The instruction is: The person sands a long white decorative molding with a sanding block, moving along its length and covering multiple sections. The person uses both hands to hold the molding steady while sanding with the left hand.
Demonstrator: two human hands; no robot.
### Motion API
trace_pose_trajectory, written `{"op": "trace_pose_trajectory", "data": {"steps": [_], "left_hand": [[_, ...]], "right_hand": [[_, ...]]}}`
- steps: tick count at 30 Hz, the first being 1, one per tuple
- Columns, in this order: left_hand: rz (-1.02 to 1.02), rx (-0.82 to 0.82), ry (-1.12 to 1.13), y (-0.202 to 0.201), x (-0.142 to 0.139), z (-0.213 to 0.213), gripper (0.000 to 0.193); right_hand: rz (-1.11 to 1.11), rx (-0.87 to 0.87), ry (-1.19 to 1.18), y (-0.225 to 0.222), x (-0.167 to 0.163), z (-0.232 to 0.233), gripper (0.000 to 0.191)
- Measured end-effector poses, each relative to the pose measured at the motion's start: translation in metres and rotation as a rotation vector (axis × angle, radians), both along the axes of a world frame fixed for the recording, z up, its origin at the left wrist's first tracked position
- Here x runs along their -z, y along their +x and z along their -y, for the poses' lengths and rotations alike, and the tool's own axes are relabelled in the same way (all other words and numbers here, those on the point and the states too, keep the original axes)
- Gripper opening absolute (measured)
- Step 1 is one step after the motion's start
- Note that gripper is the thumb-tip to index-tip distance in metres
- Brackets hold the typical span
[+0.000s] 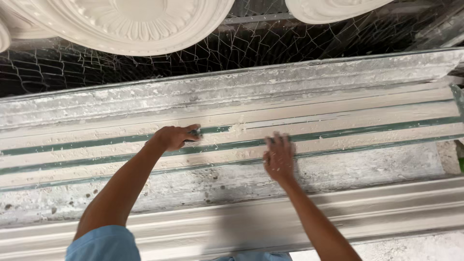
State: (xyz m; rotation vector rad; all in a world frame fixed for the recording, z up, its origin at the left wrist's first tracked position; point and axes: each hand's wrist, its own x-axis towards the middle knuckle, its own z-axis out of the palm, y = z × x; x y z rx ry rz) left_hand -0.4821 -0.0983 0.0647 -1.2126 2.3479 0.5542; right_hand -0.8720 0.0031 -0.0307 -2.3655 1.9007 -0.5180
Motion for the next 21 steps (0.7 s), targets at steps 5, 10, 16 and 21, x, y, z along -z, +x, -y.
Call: {"op": "trace_pose_trajectory", "data": {"steps": [5,10,16,21], "left_hand": [[-0.074,-0.007,-0.041,-0.113,0.013,0.020,0.064],[-0.032,0.014,-0.048,-0.131,0.009,0.021,0.065],[0.060,-0.111,0.061,-0.083,0.013,-0.003,0.065],[-0.193,0.002,-0.071,-0.174,0.039,0.012,0.059]], "right_hand": [[-0.122,0.055,-0.017,-0.057,0.000,0.019,0.051],[-0.096,0.012,-0.112,-0.064,0.003,0.014,0.053],[-0.042,0.032,-0.198,-0.062,0.005,0.014,0.052],[-0.067,0.023,-0.170,-0.063,0.005,0.014,0.054]]}}
